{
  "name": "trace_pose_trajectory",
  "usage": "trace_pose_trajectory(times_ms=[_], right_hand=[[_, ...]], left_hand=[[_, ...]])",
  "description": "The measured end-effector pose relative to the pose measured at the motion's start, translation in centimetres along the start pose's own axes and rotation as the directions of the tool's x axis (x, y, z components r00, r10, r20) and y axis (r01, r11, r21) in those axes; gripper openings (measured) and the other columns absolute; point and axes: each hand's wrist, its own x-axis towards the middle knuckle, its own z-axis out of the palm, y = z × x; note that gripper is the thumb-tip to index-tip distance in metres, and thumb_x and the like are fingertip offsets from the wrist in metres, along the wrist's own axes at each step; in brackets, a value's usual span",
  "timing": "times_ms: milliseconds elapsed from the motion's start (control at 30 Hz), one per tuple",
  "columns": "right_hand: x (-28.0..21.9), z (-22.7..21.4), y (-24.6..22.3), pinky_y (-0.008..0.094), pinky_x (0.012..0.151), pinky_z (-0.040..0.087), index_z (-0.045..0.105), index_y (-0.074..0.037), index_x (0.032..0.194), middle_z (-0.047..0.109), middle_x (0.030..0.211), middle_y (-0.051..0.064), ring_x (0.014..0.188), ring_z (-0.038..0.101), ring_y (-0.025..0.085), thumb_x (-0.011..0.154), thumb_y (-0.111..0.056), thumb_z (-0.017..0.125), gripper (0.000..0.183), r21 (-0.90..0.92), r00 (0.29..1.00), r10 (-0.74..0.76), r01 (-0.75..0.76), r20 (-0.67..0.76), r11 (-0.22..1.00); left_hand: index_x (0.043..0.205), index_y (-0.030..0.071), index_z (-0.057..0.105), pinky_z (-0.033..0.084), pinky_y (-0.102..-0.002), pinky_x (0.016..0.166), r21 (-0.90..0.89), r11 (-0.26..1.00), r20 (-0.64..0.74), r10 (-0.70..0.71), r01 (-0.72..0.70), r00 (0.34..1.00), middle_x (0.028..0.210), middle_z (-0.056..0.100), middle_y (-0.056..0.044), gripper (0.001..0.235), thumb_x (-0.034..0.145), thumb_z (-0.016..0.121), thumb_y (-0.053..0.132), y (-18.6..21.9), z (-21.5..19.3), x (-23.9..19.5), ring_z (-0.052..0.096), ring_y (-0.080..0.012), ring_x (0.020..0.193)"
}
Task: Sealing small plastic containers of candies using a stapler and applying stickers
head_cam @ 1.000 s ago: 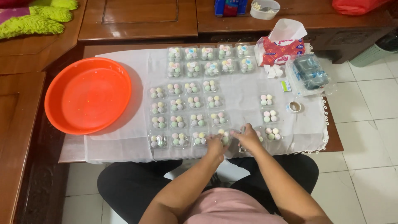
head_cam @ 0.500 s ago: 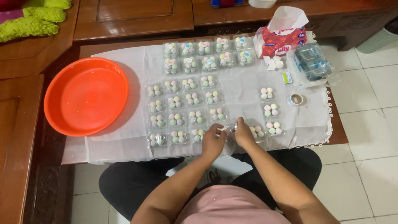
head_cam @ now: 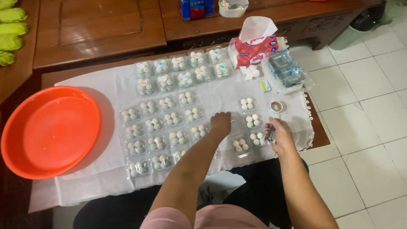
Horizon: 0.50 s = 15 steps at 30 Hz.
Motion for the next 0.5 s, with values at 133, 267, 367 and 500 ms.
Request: trace_pose_trajectory(times_ms=[133, 267, 367, 500], right_hand=[[-0.9, -1.5, -2.1, 0.022, 0.045, 0.048, 0.052, -0.015, 0.102, 0.065, 0.072, 0.01, 0.049, 0.062, 0.018, 0.095, -0.025, 0.071, 0.023, 0.051, 0.999, 0.044, -0.042, -0.027, 0.998], [0.8, -2.5, -1.9, 0.027, 0.045, 0.049, 0.055, -0.018, 0.098, 0.07, 0.075, 0.01, 0.054, 0.065, 0.02, 0.093, -0.032, 0.074, 0.024, 0.149, 0.986, 0.155, -0.145, -0.062, 0.978], [1.3, -2.1, -1.5, 0.029, 0.046, 0.049, 0.057, -0.017, 0.096, 0.071, 0.076, 0.009, 0.055, 0.066, 0.022, 0.093, -0.034, 0.075, 0.024, 0.175, 0.977, 0.2, -0.185, -0.07, 0.967], [1.1, -1.1, -1.4, 0.03, 0.05, 0.051, 0.06, -0.016, 0.092, 0.072, 0.075, 0.008, 0.056, 0.066, 0.022, 0.091, -0.032, 0.075, 0.022, 0.213, 0.966, 0.25, -0.23, -0.071, 0.95]], left_hand=[[0.119, 0.013, 0.07, 0.056, -0.049, 0.086, -0.076, 0.996, 0.083, -0.036, 0.042, 0.996, 0.103, 0.073, -0.011, 0.031, 0.089, 0.062, 0.017, -1.3, -1.2, 0.2, 0.071, -0.0342, 0.101], [0.095, 0.008, 0.073, 0.056, -0.047, 0.084, -0.543, 0.837, -0.005, 0.082, -0.071, 0.997, 0.095, 0.07, -0.017, 0.014, 0.085, 0.07, 0.016, -1.8, -7.4, -3.6, 0.07, -0.0384, 0.096], [0.101, 0.007, 0.072, 0.054, -0.047, 0.09, -0.651, 0.753, 0.048, 0.168, -0.097, 0.985, 0.101, 0.071, -0.021, 0.02, 0.088, 0.07, 0.023, -0.4, -8.8, -6.0, 0.069, -0.0392, 0.103], [0.131, 0.002, 0.059, 0.052, -0.052, 0.102, -0.47, 0.882, 0.107, 0.093, -0.032, 0.99, 0.12, 0.065, -0.028, 0.054, 0.083, 0.078, 0.019, 0.8, -6.0, -5.8, 0.063, -0.046, 0.119]])
